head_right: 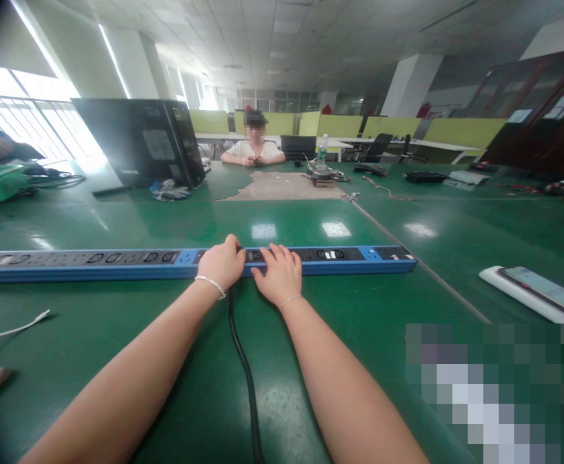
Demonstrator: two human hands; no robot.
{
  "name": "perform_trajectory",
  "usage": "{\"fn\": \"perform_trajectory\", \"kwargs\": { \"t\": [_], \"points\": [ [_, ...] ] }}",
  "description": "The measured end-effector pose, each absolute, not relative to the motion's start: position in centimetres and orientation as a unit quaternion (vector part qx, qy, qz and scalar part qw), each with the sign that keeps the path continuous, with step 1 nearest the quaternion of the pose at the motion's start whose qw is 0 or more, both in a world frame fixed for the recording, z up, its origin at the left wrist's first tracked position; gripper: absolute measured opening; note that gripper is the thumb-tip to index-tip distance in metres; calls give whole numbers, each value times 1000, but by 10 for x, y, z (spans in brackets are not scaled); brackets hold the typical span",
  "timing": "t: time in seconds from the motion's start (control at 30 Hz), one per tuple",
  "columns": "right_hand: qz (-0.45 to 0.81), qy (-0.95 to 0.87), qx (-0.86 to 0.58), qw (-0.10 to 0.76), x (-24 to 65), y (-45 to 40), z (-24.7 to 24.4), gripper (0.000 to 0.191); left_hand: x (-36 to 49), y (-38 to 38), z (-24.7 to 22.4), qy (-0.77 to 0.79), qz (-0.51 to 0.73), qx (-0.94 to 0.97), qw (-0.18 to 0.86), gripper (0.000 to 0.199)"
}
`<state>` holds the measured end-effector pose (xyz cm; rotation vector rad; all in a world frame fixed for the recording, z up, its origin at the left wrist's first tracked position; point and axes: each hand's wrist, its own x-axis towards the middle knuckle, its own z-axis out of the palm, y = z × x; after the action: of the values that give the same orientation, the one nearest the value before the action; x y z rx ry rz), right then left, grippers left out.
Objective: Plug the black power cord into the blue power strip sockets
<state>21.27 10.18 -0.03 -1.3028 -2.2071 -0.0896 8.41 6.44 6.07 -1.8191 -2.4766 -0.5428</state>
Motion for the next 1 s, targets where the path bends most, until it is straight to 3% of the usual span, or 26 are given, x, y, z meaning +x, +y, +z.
{"fn": "perform_trajectory", "kwargs": {
  "t": [0.43, 0.67, 0.8, 1.0],
  "points": [
    [-30, -828, -487, 275, 213, 101, 1, 48, 79, 66, 68, -798, -184, -573, -19, 19],
    [-35, -829, -487, 275, 214, 102, 1, 49, 76, 43, 123, -759, -342, -552, 42, 29],
    [-33, -831, -486, 269, 215, 101, 1, 49, 46, 35, 133, -776, -296, -556, -24, 30],
    [-31, -829, -487, 272, 215, 103, 0, 49, -22, 33, 105, -846, -200, -491, -65, 31]
  ]
}}
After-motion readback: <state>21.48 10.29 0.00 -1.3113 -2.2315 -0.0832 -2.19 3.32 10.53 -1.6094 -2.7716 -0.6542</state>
